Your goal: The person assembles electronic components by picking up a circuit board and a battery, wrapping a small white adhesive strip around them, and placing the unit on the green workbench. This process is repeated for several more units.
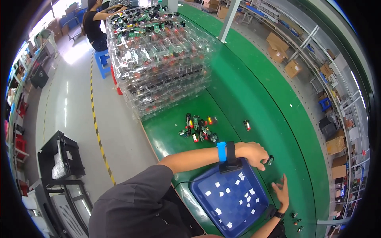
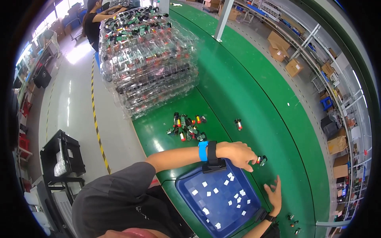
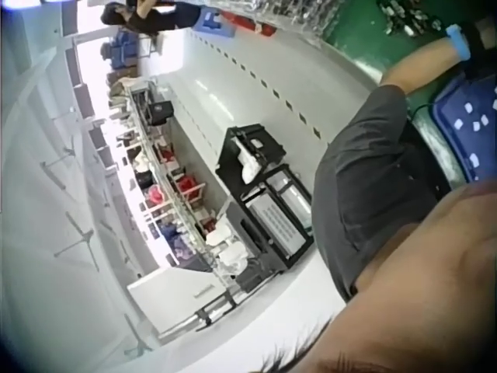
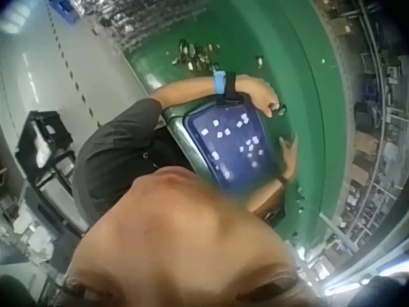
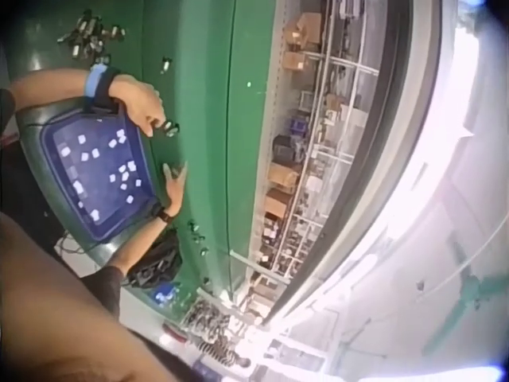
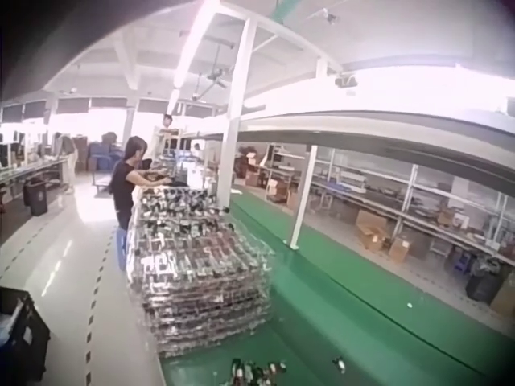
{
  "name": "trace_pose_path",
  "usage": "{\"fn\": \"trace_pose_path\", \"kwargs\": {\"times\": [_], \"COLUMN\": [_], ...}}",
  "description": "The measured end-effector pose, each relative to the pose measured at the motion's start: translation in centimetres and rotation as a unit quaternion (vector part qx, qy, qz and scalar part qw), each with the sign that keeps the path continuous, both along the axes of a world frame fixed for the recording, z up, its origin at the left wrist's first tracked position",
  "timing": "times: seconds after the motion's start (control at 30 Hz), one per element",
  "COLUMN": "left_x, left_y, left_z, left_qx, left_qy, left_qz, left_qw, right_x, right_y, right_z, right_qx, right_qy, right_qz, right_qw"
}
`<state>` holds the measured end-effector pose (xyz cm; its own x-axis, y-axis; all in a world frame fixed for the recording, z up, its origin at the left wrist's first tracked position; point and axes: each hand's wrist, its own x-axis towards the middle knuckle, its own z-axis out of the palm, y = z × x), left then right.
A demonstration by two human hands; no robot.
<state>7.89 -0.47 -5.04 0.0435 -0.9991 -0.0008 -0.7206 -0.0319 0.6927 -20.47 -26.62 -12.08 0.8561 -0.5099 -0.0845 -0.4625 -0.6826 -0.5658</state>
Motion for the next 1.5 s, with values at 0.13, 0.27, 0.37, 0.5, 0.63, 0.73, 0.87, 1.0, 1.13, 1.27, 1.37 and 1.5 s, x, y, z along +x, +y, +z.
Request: {"fn": "trace_pose_path", "kwargs": {"times": [0.13, 0.27, 0.37, 0.5, 0.63, 0.73, 0.87, 1.0, 1.13, 1.27, 1.37, 1.5], "left_x": [-1.0, -1.5, -1.3, 0.9, 4.5, 5.9, 7.2, 5.1, -0.1, 3.5, -0.4, 0.1], "left_y": [0.0, 0.1, -0.4, -2.7, -1.4, -1.7, -3.2, -6.1, -14.6, -14.4, -15.7, -11.6], "left_z": [-0.1, -0.7, -3.5, -8.6, -5.1, -6.0, -9.4, -9.9, -8.7, -13.5, -9.6, -6.9], "left_qx": [0.038, 0.022, -0.009, -0.155, 0.029, -0.001, -0.007, -0.084, 0.041, -0.080, -0.052, -0.043], "left_qy": [-0.026, -0.037, -0.063, -0.175, -0.169, -0.157, -0.103, -0.122, -0.051, -0.226, -0.195, -0.149], "left_qz": [-0.048, -0.042, -0.008, 0.201, 0.137, 0.190, 0.216, 0.089, 0.031, 0.113, 0.085, 0.040], "left_qw": [0.998, 0.998, 0.998, 0.951, 0.976, 0.969, 0.971, 0.985, 0.997, 0.964, 0.976, 0.987], "right_x": [2.8, 5.2, 7.0, 8.1, 8.6, 4.6, 2.8, 0.2, -1.4, 2.7, 0.3, 0.5], "right_y": [-0.1, 0.0, 2.4, 4.1, 4.8, 8.0, 11.1, 13.4, 14.6, 17.1, 15.4, 15.3], "right_z": [1.7, 1.2, 1.9, 3.3, 5.7, 8.6, 11.1, 13.0, 13.3, 13.4, 12.8, 12.6], "right_qx": [0.127, 0.125, 0.140, 0.147, 0.165, 0.124, 0.147, 0.166, 0.116, 0.078, 0.033, 0.016], "right_qy": [0.021, 0.079, 0.107, 0.102, 0.068, 0.029, -0.074, -0.120, -0.139, -0.156, -0.138, -0.149], "right_qz": [-0.060, -0.031, 0.010, 0.090, 0.137, 0.094, 0.058, 0.062, 0.055, 0.111, 0.043, 0.015], "right_qw": [0.990, 0.988, 0.984, 0.980, 0.974, 0.987, 0.985, 0.977, 0.982, 0.978, 0.989, 0.989]}}
